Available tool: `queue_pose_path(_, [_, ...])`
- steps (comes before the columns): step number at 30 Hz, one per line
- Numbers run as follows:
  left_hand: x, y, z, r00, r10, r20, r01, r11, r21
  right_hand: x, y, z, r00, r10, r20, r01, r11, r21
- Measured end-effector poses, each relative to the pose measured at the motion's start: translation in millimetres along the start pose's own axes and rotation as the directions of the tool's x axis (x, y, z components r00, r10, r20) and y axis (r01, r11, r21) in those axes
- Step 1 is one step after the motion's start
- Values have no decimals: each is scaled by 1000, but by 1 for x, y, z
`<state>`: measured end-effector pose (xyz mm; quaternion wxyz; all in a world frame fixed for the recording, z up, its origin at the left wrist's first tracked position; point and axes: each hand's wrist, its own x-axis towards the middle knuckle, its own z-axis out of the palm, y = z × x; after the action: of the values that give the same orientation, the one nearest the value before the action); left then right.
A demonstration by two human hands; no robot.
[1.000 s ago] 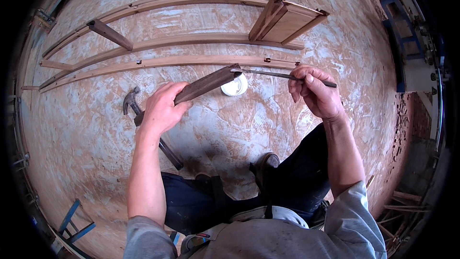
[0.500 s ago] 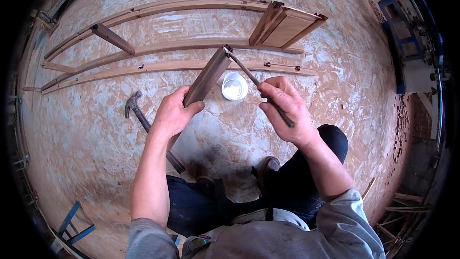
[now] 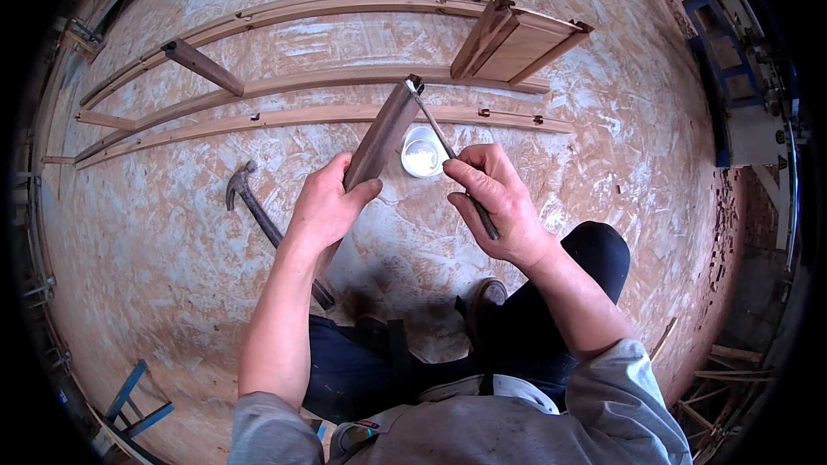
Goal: The person applies glue to the ends of wooden pieces using a brush, then hammers nails into them to join the pieces together. They repeat this process for multiple wooden components, assembling them into larger frames on the floor.
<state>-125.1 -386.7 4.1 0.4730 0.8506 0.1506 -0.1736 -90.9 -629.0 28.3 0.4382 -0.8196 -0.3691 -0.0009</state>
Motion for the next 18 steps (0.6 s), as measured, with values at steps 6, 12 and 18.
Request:
queue_pose_path(6, [1, 0, -1, 1000, -8, 6, 7, 1000, 18, 1, 4, 0, 999, 13, -48, -12, 1000, 8])
queue_pose_path(12, [10, -19, 3, 997, 47, -62, -49, 998, -33, -5, 7, -3, 995, 90, -48, -84, 990, 110])
queue_pose_path(18, [11, -20, -3, 958, 123, -259, -102, 990, 92, -5, 51, 9, 697, 704, -135, -581, 665, 469])
